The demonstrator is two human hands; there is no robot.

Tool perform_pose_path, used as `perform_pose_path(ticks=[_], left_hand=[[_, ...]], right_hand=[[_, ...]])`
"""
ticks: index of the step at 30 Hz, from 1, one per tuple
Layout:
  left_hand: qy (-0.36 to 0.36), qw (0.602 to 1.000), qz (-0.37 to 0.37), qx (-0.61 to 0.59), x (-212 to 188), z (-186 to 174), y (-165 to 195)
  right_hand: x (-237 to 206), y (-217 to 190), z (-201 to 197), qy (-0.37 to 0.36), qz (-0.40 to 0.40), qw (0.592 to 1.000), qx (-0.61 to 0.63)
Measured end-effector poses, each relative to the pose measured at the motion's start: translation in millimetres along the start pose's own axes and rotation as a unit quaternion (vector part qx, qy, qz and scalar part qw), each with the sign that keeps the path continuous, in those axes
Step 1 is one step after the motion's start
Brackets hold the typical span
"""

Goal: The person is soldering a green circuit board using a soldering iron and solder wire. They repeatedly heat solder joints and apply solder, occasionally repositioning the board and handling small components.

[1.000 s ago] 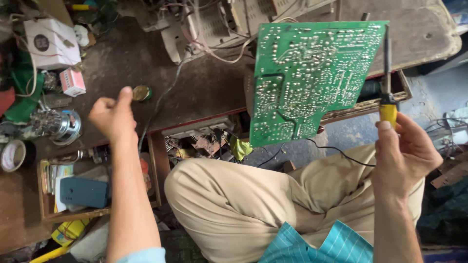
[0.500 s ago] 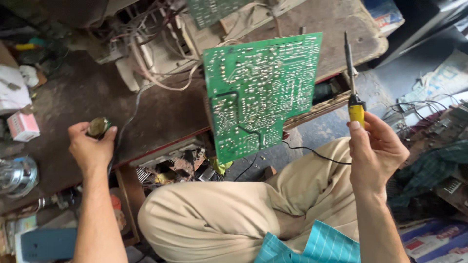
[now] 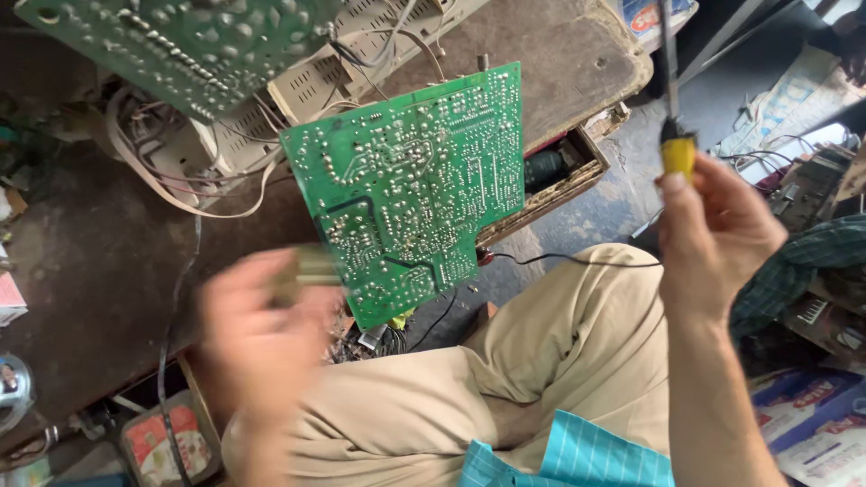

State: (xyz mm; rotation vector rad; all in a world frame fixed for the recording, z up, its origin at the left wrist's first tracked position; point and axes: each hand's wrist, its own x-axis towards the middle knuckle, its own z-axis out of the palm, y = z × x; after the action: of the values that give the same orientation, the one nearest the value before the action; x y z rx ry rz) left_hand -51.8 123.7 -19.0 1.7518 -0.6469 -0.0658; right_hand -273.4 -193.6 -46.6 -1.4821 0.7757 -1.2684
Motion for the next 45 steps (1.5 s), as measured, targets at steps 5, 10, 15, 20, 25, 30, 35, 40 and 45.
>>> perform_pose_path(ticks=[5, 10, 15, 20, 25, 30, 35, 40, 45], left_hand=[[-0.197, 0.965, 0.115, 0.126, 22.3, 183.1, 54.3], [-0.166, 0.915, 0.166, 0.329, 125.5, 297.4, 51.5], [-0.221, 0.899, 0.122, 0.358, 158.0, 333.0, 36.3], [-0.209, 0.926, 0.098, 0.301, 172.3, 311.7, 36.9], [-0.300, 0.934, -0.151, 0.123, 196.7, 266.0, 58.0], [-0.336, 0.928, -0.156, -0.052, 194.8, 247.3, 59.2], [-0.311, 0.942, -0.113, -0.050, 164.7, 198.6, 50.4], [-0.191, 0.980, -0.056, 0.010, 125.4, 128.5, 55.8], [-0.077, 0.997, 0.016, 0.019, 101.7, 86.3, 59.7]], right_hand=[[29.0, -30.5, -2.0, -0.001, -0.004, 1.000, -0.019], [33.8, -46.9, -22.0, -0.010, -0.005, 0.998, -0.067], [44.2, -42.1, -34.9, -0.019, 0.029, 0.988, -0.154], [61.6, -35.0, -33.2, -0.073, 0.041, 0.967, -0.240], [88.0, -35.8, -19.8, -0.210, -0.073, 0.860, -0.460], [103.1, -32.0, -0.9, -0.237, 0.067, 0.817, -0.522], [107.0, -32.5, 4.9, -0.240, 0.027, 0.812, -0.530], [77.7, -42.1, -4.5, -0.195, -0.114, 0.882, -0.413], [-1.2, -20.9, 29.4, -0.113, -0.056, 0.980, -0.155]])
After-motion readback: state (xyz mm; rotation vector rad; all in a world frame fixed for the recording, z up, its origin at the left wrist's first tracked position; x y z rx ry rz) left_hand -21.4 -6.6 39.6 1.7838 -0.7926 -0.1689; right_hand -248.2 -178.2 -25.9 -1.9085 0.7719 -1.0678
